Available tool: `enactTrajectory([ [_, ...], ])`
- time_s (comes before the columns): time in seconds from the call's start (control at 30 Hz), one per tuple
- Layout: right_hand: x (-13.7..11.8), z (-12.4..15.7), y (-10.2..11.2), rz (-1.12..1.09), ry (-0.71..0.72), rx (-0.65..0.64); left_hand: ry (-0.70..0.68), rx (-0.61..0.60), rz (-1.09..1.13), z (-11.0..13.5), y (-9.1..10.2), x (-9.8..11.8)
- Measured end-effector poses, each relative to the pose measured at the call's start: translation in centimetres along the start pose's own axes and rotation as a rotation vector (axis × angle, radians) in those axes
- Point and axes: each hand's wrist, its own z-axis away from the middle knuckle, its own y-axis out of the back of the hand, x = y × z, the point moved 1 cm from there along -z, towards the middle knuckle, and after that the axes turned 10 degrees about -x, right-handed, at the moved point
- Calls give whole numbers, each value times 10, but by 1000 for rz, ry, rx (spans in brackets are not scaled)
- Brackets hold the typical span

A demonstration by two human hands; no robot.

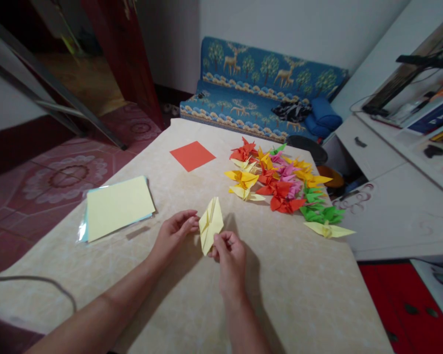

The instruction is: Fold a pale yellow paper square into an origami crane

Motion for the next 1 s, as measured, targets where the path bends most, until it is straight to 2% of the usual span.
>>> enactTrajectory([
  [0.07,5,4,-6,-4,60,46,77,-115,44,4,-9,3],
  [0.13,9,8,-9,37,82,49,92,-174,53,8,-15,6],
  [0.23,10,12,-9,157,70,-2,50,-165,-4,10,-16,8],
  [0.3,5,15,-5,250,114,56,-2,-137,-99,8,-12,10],
  [0.33,1,17,-2,306,173,129,-28,-132,-151,8,-10,11],
  [0.4,-14,20,4,463,396,325,-60,-160,-246,6,-6,14],
  [0.47,-33,21,8,720,612,342,-61,-237,-319,5,-3,16],
  [0.5,-43,20,9,859,667,282,-56,-283,-349,6,-2,18],
  [0.53,-52,18,9,995,673,194,-52,-328,-374,6,-2,19],
  [0.6,-66,13,8,1202,599,-10,-53,-401,-418,8,-2,20],
  [0.63,-70,10,7,1257,550,-97,-59,-427,-438,9,-3,20],
  [0.7,-73,5,8,1292,440,-186,-73,-461,-476,10,-4,19],
  [0.87,-57,-1,15,1097,171,-285,-79,-467,-518,11,-5,19],
  [0.93,-51,-1,17,1044,158,-288,-87,-475,-534,11,-6,21],
  [1.0,-48,1,18,1050,209,-256,-122,-488,-568,12,-7,23],
])
